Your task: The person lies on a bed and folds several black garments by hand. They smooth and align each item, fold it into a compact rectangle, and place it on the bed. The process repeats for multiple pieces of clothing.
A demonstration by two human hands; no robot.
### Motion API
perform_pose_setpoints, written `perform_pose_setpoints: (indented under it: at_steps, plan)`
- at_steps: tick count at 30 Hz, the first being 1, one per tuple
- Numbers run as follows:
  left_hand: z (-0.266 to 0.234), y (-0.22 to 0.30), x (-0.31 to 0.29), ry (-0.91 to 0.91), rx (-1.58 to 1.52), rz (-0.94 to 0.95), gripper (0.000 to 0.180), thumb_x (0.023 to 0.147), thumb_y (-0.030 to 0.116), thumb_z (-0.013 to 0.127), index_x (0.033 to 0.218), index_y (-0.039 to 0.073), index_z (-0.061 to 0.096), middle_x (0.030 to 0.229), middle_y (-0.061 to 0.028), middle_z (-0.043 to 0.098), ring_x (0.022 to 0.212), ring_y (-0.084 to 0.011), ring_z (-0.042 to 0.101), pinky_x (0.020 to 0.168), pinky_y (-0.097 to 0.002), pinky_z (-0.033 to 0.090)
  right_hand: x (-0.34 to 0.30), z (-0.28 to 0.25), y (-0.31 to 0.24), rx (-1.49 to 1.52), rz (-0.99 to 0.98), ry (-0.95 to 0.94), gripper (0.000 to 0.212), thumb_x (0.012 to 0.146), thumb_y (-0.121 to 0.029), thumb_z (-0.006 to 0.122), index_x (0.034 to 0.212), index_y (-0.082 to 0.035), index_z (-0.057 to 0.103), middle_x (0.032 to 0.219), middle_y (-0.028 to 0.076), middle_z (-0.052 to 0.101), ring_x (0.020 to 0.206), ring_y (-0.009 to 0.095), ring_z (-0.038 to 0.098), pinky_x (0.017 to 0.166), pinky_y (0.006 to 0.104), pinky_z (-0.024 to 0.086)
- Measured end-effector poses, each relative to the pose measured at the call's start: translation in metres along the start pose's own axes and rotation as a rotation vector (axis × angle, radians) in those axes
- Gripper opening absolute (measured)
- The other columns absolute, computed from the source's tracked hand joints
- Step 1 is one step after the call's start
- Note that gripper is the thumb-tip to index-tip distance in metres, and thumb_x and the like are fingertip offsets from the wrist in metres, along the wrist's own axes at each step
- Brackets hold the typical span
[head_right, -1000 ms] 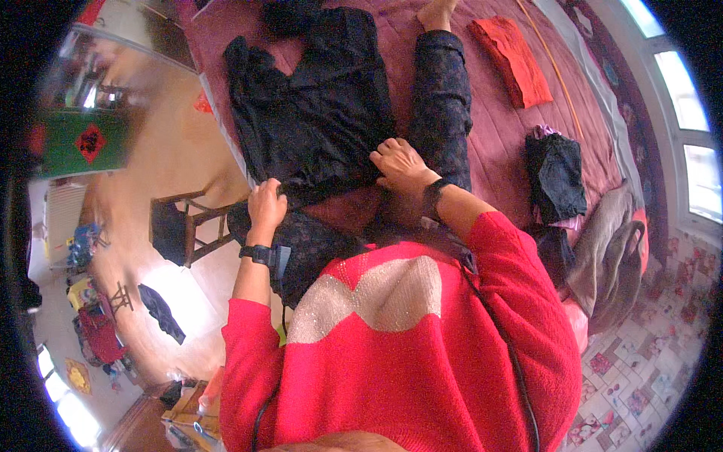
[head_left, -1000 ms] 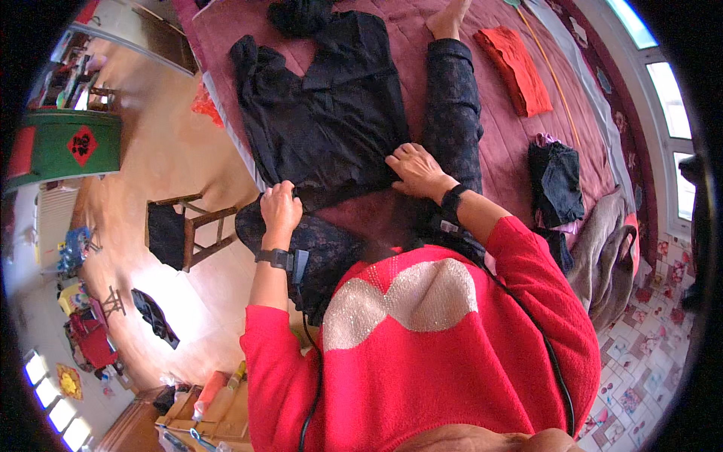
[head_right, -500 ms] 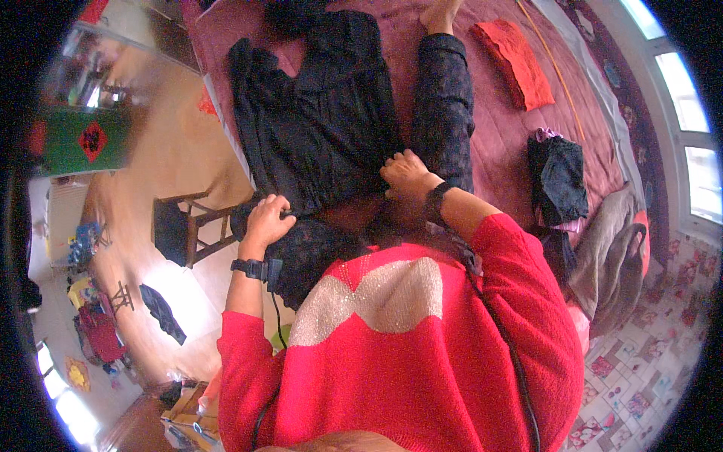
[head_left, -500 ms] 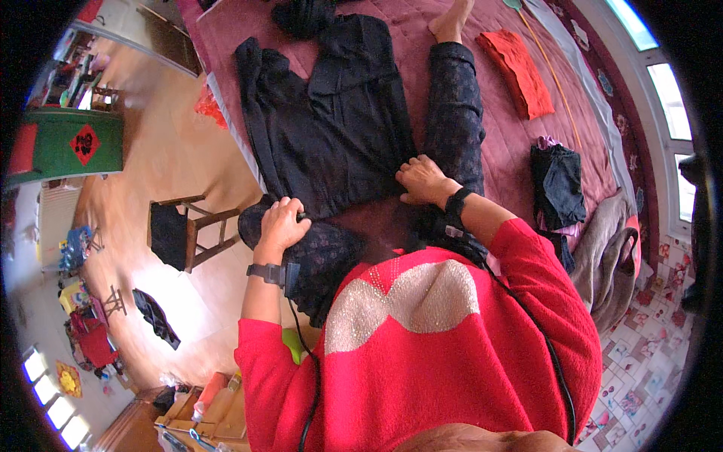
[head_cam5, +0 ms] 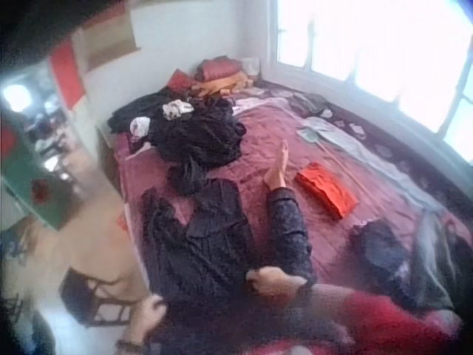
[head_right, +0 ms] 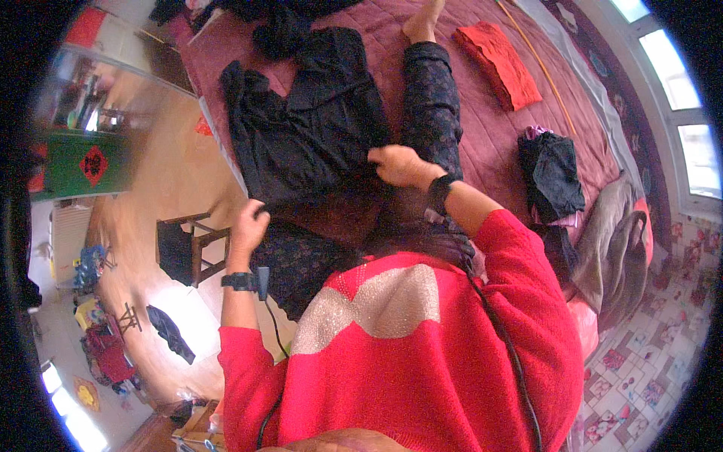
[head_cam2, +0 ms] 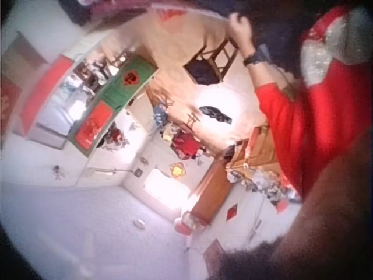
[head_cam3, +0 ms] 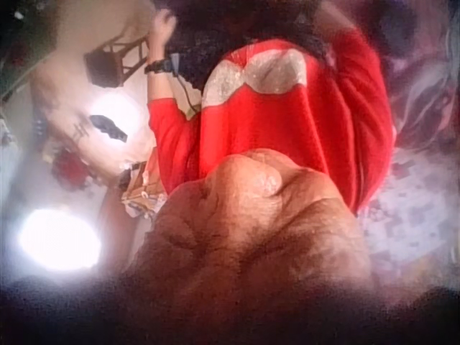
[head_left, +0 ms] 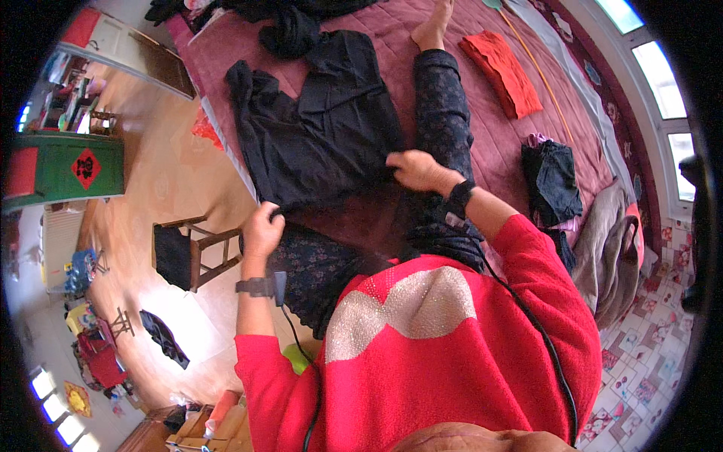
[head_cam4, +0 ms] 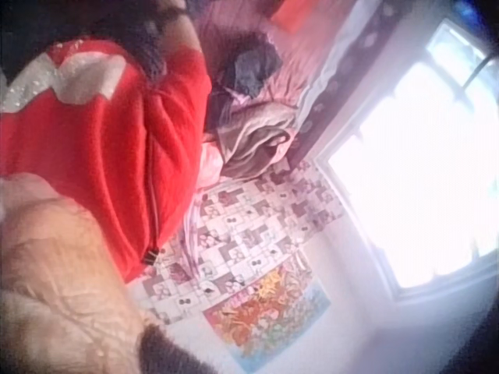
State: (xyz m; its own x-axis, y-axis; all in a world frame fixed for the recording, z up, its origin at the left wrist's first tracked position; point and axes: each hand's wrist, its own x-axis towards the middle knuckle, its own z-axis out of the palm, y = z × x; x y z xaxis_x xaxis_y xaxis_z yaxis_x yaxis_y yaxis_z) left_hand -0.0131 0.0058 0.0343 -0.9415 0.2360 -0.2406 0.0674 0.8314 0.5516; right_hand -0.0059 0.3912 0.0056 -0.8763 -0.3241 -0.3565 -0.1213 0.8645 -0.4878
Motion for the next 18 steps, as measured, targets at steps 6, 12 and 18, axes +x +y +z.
perform_pose_setpoints:
  at_steps: [6,12,18]
  plan:
    - [-0.068,0.017,-0.007,-0.022,-1.276,-0.016,0.021,0.090,0.006,0.062,0.110,0.001,0.061,0.106,-0.0103,0.069,0.097,-0.0188,0.067,0.092,-0.0357,0.055,-0.004,-0.055,0.005,1.399,0.012,0.105,0.010,0.089,-0.010,0.063,0.097,-0.005,0.067,0.086,0.001,0.066,0.081,0.014,0.062,0.075,0.0285,0.050]
    - [-0.056,0.019,0.002,0.022,-1.264,-0.069,0.019,0.092,0.009,0.063,0.110,0.002,0.063,0.104,-0.0092,0.070,0.094,-0.0186,0.067,0.087,-0.0343,0.055,-0.005,-0.035,-0.005,1.609,0.147,0.071,0.010,0.090,-0.010,0.063,0.099,-0.006,0.066,0.090,0.000,0.067,0.083,0.014,0.065,0.078,0.0279,0.052]
    - [-0.040,0.025,0.018,0.080,-1.312,-0.149,0.019,0.094,0.012,0.063,0.110,0.002,0.064,0.104,-0.0089,0.070,0.094,-0.0190,0.067,0.088,-0.0343,0.054,-0.001,-0.030,-0.018,1.693,0.197,0.136,0.011,0.091,-0.012,0.063,0.101,-0.008,0.066,0.090,0.000,0.066,0.080,0.014,0.064,0.071,0.0289,0.052]
